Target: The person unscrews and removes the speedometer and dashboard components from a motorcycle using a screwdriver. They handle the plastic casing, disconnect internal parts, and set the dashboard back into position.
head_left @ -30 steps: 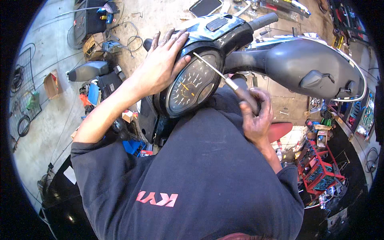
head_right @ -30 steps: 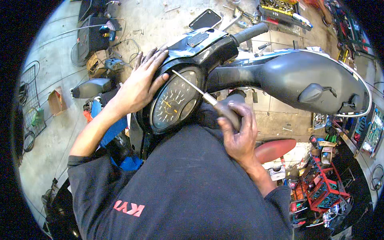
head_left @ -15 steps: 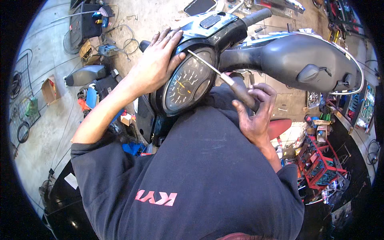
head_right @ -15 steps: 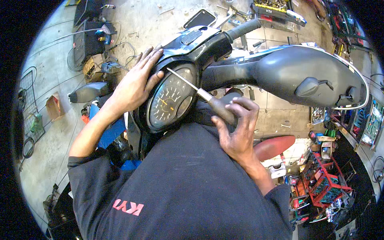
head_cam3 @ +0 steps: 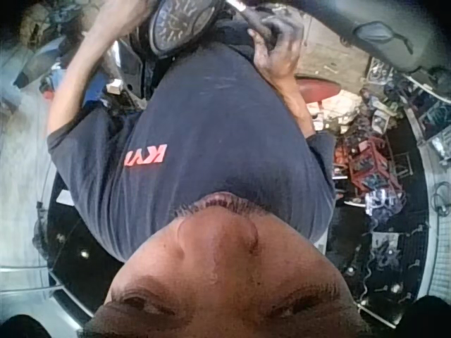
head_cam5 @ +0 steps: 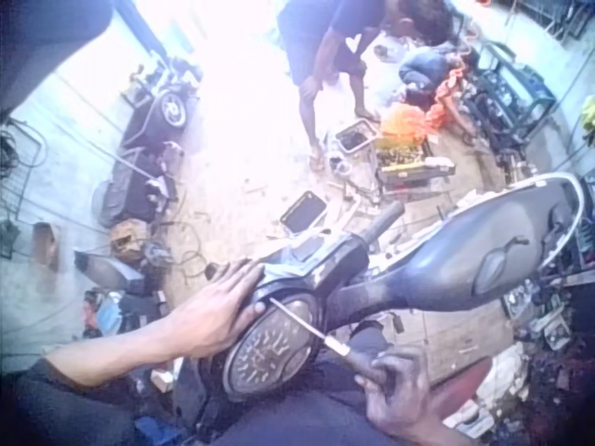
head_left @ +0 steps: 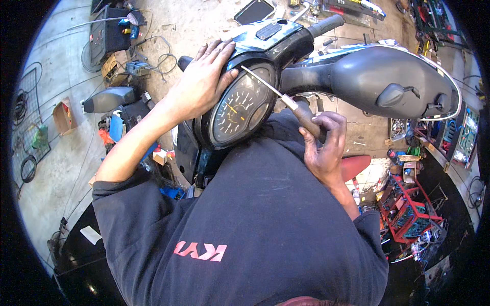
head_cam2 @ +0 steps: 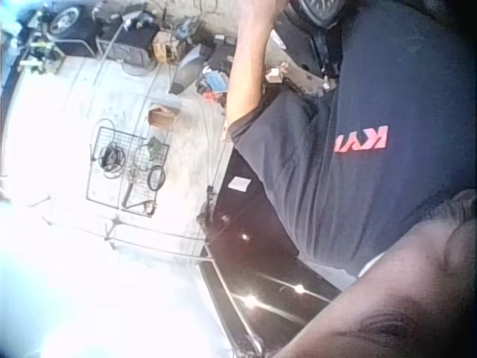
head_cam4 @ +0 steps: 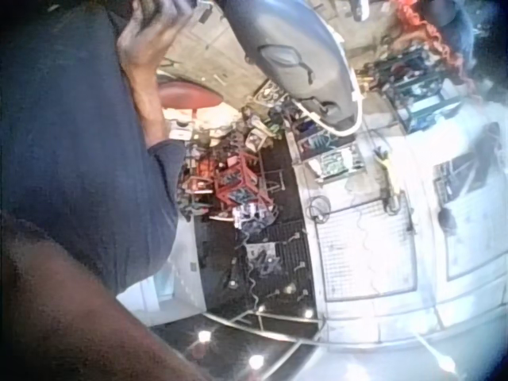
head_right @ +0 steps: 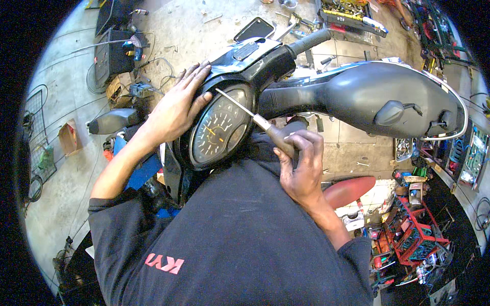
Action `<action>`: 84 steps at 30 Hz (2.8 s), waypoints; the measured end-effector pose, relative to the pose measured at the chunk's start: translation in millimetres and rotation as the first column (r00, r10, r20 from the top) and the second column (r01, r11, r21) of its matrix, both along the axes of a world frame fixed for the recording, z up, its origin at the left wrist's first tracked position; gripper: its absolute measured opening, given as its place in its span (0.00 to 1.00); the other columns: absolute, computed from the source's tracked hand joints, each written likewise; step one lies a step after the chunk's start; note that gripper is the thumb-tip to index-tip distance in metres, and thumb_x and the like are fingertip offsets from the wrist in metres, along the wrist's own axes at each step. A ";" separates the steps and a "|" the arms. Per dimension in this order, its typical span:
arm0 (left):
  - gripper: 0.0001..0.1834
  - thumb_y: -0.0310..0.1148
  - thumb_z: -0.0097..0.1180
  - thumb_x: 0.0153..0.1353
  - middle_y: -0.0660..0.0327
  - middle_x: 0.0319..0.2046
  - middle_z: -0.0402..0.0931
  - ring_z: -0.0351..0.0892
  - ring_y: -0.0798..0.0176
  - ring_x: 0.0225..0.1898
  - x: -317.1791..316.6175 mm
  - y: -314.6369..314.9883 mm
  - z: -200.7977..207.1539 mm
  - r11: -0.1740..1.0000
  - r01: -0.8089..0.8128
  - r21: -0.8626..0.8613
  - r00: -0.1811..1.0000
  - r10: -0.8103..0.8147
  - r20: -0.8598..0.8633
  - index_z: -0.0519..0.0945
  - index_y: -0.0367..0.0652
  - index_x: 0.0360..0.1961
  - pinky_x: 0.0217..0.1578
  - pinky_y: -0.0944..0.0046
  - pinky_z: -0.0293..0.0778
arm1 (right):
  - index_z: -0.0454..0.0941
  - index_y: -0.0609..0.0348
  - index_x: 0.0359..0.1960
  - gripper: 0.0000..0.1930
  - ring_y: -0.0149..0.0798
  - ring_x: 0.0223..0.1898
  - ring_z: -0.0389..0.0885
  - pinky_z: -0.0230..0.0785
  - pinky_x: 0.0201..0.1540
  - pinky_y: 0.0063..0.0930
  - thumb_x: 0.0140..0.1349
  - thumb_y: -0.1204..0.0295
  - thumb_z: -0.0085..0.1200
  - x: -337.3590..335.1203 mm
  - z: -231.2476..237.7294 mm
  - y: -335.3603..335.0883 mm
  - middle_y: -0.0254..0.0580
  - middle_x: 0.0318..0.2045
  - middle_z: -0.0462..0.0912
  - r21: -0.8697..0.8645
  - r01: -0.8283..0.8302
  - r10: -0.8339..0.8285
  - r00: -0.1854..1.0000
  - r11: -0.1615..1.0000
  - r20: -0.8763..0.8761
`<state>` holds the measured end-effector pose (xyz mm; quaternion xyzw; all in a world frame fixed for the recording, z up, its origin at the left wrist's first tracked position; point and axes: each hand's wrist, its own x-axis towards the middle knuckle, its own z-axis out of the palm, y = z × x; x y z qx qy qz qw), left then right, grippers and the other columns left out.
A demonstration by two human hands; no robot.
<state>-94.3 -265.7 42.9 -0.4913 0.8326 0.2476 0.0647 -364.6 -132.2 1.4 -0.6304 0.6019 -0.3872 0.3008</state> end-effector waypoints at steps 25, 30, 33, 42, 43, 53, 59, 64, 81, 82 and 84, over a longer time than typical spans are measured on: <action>0.30 0.40 0.44 0.71 0.41 0.68 0.56 0.49 0.39 0.72 -0.5 1.3 0.0 1.000 -0.022 -0.004 0.999 0.022 -0.031 0.58 0.33 0.68 0.71 0.49 0.45 | 0.79 0.56 0.46 0.18 0.52 0.43 0.75 0.70 0.49 0.40 0.53 0.74 0.68 7.6 12.9 -3.6 0.42 0.38 0.76 -0.100 -0.057 0.051 0.997 0.993 -0.059; 0.30 0.39 0.44 0.70 0.41 0.68 0.56 0.49 0.40 0.72 2.0 1.8 -2.1 1.000 -0.015 -0.011 0.999 0.014 -0.037 0.58 0.33 0.67 0.72 0.49 0.45 | 0.80 0.59 0.46 0.15 0.49 0.39 0.81 0.74 0.42 0.37 0.59 0.69 0.63 7.6 22.5 -12.5 0.47 0.39 0.81 0.018 0.025 -0.022 0.989 1.000 -0.149; 0.30 0.39 0.45 0.70 0.41 0.68 0.56 0.49 0.41 0.72 0.9 0.2 -0.7 1.000 -0.015 -0.005 0.999 0.015 -0.044 0.58 0.32 0.67 0.72 0.49 0.44 | 0.77 0.62 0.47 0.17 0.48 0.39 0.84 0.76 0.40 0.35 0.61 0.65 0.61 6.7 21.1 -10.6 0.51 0.40 0.83 0.107 0.018 -0.011 0.998 0.994 -0.064; 0.30 0.39 0.45 0.70 0.41 0.67 0.57 0.48 0.42 0.72 -1.9 -0.4 3.8 1.000 -0.024 0.011 0.999 0.024 -0.033 0.58 0.32 0.67 0.71 0.49 0.45 | 0.73 0.62 0.46 0.20 0.51 0.42 0.77 0.72 0.46 0.40 0.53 0.74 0.67 0.7 17.2 -5.2 0.49 0.41 0.77 -0.045 -0.048 0.042 0.991 0.998 -0.123; 0.30 0.39 0.45 0.70 0.41 0.67 0.57 0.48 0.42 0.72 -1.3 0.4 3.3 1.000 -0.024 0.013 0.999 0.025 -0.030 0.58 0.33 0.68 0.71 0.49 0.45 | 0.73 0.64 0.45 0.18 0.51 0.41 0.79 0.73 0.44 0.40 0.55 0.74 0.66 0.6 15.5 -5.9 0.50 0.40 0.78 -0.043 -0.031 0.025 0.992 0.999 -0.127; 0.30 0.39 0.45 0.70 0.41 0.67 0.57 0.49 0.42 0.72 1.0 0.3 0.3 1.000 -0.016 -0.006 0.999 0.016 -0.039 0.58 0.32 0.67 0.71 0.48 0.45 | 0.75 0.60 0.49 0.20 0.51 0.39 0.80 0.74 0.39 0.39 0.56 0.71 0.65 2.5 19.5 -14.9 0.49 0.40 0.79 -0.098 -0.079 0.063 0.985 0.992 -0.159; 0.30 0.39 0.46 0.70 0.41 0.67 0.57 0.50 0.41 0.71 1.3 -0.2 0.1 1.000 -0.026 -0.005 0.998 0.026 -0.057 0.58 0.33 0.67 0.71 0.49 0.46 | 0.74 0.62 0.50 0.21 0.50 0.37 0.81 0.75 0.38 0.39 0.56 0.70 0.65 -2.4 25.8 -20.1 0.49 0.38 0.80 -0.026 -0.081 0.074 0.975 0.996 -0.208; 0.30 0.39 0.46 0.69 0.41 0.67 0.58 0.51 0.40 0.71 3.5 1.8 -1.9 0.999 -0.038 -0.016 0.997 0.037 -0.065 0.59 0.34 0.67 0.70 0.49 0.49 | 0.78 0.62 0.48 0.19 0.50 0.36 0.81 0.75 0.38 0.39 0.56 0.71 0.66 -1.8 28.7 -22.2 0.47 0.36 0.80 0.066 -0.125 0.129 0.989 0.990 -0.066; 0.30 0.39 0.48 0.68 0.41 0.65 0.60 0.56 0.42 0.69 8.0 1.8 -6.6 0.998 -0.040 -0.039 0.988 0.034 -0.149 0.62 0.33 0.66 0.69 0.50 0.52 | 0.77 0.59 0.49 0.20 0.48 0.40 0.81 0.73 0.43 0.36 0.56 0.68 0.66 1.8 37.6 -34.4 0.48 0.40 0.81 0.402 -0.124 0.090 0.991 0.907 0.104; 0.30 0.40 0.49 0.68 0.41 0.65 0.60 0.56 0.43 0.69 8.7 0.7 -5.5 0.998 -0.049 -0.028 0.985 0.044 -0.168 0.62 0.34 0.66 0.69 0.51 0.52 | 0.76 0.58 0.49 0.21 0.49 0.40 0.80 0.73 0.43 0.37 0.53 0.71 0.67 0.9 35.1 -32.9 0.47 0.40 0.80 0.256 -0.128 0.135 0.991 0.958 -0.007; 0.30 0.41 0.49 0.68 0.42 0.65 0.62 0.57 0.44 0.69 14.3 1.0 -5.6 0.994 -0.106 0.020 0.970 0.108 -0.220 0.63 0.36 0.66 0.68 0.52 0.53 | 0.77 0.58 0.48 0.23 0.49 0.40 0.80 0.74 0.42 0.37 0.49 0.75 0.69 0.7 29.2 -27.3 0.45 0.39 0.79 0.046 -0.161 0.167 0.968 0.986 -0.188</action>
